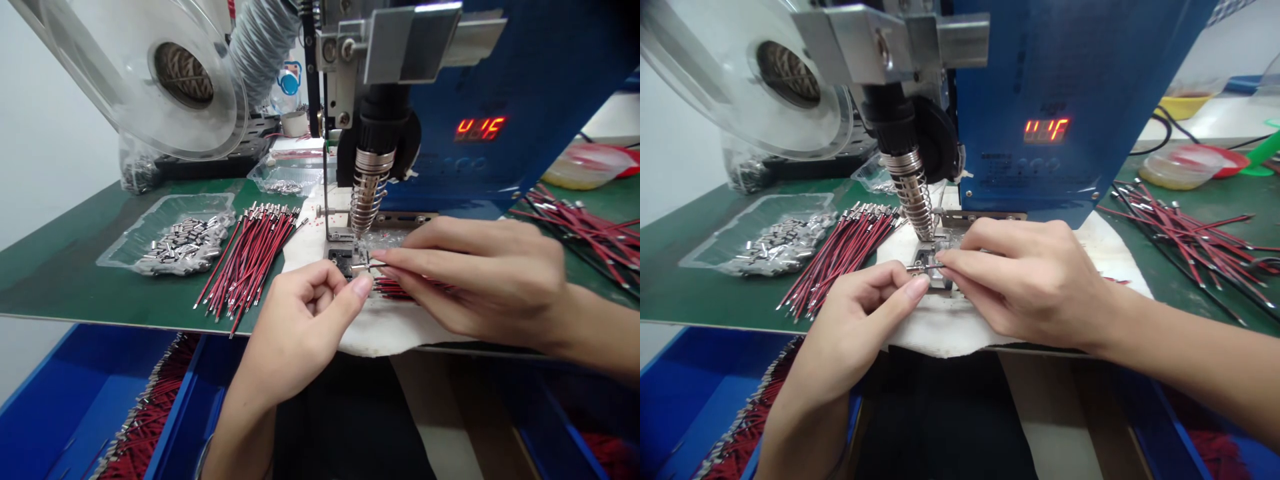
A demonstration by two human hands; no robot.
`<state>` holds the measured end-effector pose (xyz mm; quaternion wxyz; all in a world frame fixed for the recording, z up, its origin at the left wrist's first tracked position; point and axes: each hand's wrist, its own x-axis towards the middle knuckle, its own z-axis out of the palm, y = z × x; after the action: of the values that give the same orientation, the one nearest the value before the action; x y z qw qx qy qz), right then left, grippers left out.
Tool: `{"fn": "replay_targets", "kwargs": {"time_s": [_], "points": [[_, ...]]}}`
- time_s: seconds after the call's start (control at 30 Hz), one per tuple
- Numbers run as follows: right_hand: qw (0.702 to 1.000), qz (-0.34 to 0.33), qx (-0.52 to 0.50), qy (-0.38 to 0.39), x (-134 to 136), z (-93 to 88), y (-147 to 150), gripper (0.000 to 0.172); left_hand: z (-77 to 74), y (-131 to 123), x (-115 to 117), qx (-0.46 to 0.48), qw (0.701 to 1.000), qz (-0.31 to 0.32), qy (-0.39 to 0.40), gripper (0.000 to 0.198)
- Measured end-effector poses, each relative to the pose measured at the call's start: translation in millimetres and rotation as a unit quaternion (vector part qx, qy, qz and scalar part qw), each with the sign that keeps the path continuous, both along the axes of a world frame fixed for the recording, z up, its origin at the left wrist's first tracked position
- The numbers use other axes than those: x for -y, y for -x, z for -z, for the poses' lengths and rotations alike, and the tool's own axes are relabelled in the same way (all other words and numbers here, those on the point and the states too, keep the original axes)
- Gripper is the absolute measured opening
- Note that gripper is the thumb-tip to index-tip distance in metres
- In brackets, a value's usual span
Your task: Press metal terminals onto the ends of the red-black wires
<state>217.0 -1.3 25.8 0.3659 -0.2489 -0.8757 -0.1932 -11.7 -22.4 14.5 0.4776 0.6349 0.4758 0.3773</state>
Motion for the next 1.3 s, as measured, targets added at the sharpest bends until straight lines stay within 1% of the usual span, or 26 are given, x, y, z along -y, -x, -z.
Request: {"fn": "replay_targets", "kwargs": {"time_s": [0.1, 0.17, 0.3, 0.37, 0.47, 0.5, 0.6, 0.67, 0.7, 0.73, 0.8, 0.83, 0.9, 0.93, 0.97, 1.0, 1.03, 1.07, 1.1, 1.17, 1.23, 1.3], "points": [[1.0, -0.001, -0.011, 0.007, 2, -2.4, 1, 0.011, 0.3, 1, 0, -0.023, 1.0, 0.0, -0.021, 0.042], [0.999, 0.003, -0.03, 0.011, 4, -3.8, 2, 0.01, -1.8, 1, 3, -0.047, 0.997, -0.005, -0.055, 0.04], [0.998, 0.008, -0.059, 0.024, 9, -5.2, 1, 0.005, -7.1, -4, 13, -0.09, 0.984, -0.016, -0.154, 0.023], [0.998, -0.002, -0.059, 0.034, 11, -7.0, -1, 0.006, -6.9, -10, 17, -0.079, 0.98, 0.007, -0.183, 0.017], [0.998, -0.032, -0.029, 0.052, 13, -11.8, -5, 0.007, -1.8, -23, 20, -0.043, 0.982, 0.081, -0.166, 0.016], [0.997, -0.041, -0.012, 0.057, 14, -13.4, -7, 0.009, 0.3, -28, 20, -0.029, 0.982, 0.091, -0.162, 0.018], [0.998, -0.037, 0.022, 0.051, 15, -15.9, -10, 0.015, 2.7, -37, 20, 0.016, 0.984, 0.086, -0.158, 0.029], [0.998, -0.032, 0.011, 0.044, 15, -14.7, -11, 0.02, -0.8, -36, 22, 0.026, 0.986, 0.054, -0.155, 0.027], [0.998, -0.032, 0.005, 0.046, 15, -13.5, -11, 0.023, -3.8, -32, 23, 0.021, 0.987, 0.028, -0.154, 0.024], [0.998, -0.031, -0.002, 0.05, 15, -12.0, -10, 0.024, -7.3, -26, 24, 0.014, 0.988, -0.012, -0.155, 0.023], [0.998, -0.023, -0.012, 0.052, 13, -8.9, -9, 0.022, -14.6, -8, 23, -0.004, 0.985, -0.073, -0.159, 0.019], [0.998, -0.019, -0.015, 0.05, 11, -7.5, -9, 0.019, -18.1, 4, 22, -0.028, 0.981, -0.103, -0.163, 0.021], [0.999, -0.016, -0.026, 0.039, 6, -5.5, -9, 0.012, -24.9, 33, 17, -0.105, 0.961, -0.177, -0.183, 0.018], [0.999, -0.019, -0.031, 0.033, 3, -4.8, -10, 0.009, -28.6, 48, 13, -0.157, 0.947, -0.203, -0.195, 0.014], [0.999, -0.025, -0.032, 0.027, -1, -4.5, -11, 0.007, -32.5, 62, 9, -0.213, 0.932, -0.214, -0.202, 0.014], [0.999, -0.033, -0.03, 0.021, -5, -4.3, -12, 0.006, -36.6, 74, 5, -0.269, 0.915, -0.221, -0.205, 0.016], [0.999, -0.043, -0.027, 0.016, -9, -4.1, -14, 0.006, -40.7, 85, 0, -0.322, 0.901, -0.208, -0.203, 0.017], [0.999, -0.05, -0.017, 0.014, -12, -3.9, -15, 0.007, -44.6, 93, -5, -0.359, 0.894, -0.181, -0.199, 0.019], [0.998, -0.057, -0.01, 0.013, -15, -3.6, -16, 0.008, -47.8, 98, -10, -0.374, 0.887, -0.172, -0.21, 0.024], [0.997, -0.071, 0.001, 0.012, -19, -2.2, -18, 0.01, -51.9, 102, -20, -0.396, 0.874, -0.165, -0.228, 0.036], [0.996, -0.086, 0.002, 0.009, -20, -0.2, -19, 0.01, -53.4, 100, -29, -0.421, 0.866, -0.142, -0.229, 0.041], [0.995, -0.103, 0.001, 0.008, -20, 2.0, -18, 0.01, -54.3, 97, -37, -0.451, 0.854, -0.132, -0.224, 0.043]]}}
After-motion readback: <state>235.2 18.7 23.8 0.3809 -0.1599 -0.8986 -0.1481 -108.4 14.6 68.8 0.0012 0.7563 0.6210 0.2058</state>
